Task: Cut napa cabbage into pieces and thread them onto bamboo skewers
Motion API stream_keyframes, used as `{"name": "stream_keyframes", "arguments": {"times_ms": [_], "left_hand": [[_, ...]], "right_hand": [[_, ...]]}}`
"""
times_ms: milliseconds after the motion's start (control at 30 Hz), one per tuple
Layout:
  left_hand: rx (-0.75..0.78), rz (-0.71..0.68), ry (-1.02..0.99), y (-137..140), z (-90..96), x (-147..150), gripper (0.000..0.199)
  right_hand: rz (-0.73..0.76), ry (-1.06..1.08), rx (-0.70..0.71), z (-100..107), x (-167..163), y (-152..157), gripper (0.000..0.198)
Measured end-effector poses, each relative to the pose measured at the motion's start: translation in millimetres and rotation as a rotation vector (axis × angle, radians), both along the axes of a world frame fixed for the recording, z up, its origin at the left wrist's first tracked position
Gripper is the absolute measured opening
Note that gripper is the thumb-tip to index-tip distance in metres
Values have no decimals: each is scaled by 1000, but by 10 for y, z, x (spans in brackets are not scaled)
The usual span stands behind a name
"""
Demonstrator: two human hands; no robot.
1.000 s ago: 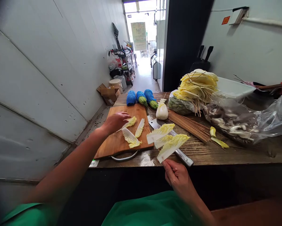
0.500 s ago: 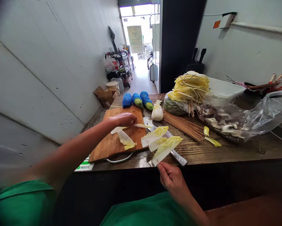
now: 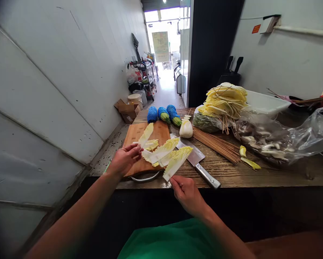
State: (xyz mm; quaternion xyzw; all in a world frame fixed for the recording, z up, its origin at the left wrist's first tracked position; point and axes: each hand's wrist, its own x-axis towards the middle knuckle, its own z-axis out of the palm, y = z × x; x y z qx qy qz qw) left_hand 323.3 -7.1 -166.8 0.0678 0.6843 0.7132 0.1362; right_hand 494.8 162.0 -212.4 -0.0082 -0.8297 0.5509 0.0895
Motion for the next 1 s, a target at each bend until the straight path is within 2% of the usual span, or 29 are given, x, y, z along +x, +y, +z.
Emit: {"name": "stream_keyframes", "arguments": {"times_ms": [100,200,433,567,767,1000], "left_hand": [[210,16,-362,-155,-116,195,10],[284,77,-490,-267,-195,319,9],[344,70,-479,-322,-280,307,9],[337,81,-473,-310,-273,304,12],[444,149,-502,-334,-232,360,9],[495,217,-545,-336,-256,336,10]], "right_hand": [[67,3,48,-15,-79,-81,35],[126,8,115,-44,-164,-119,34],[295,-71,199,-27,-350,-86,35],[315,-85,228,3,-372,-46,36],[324,-127,203,39,-342,-31,36],[306,-141,195,-22,-295,-17,33]]}}
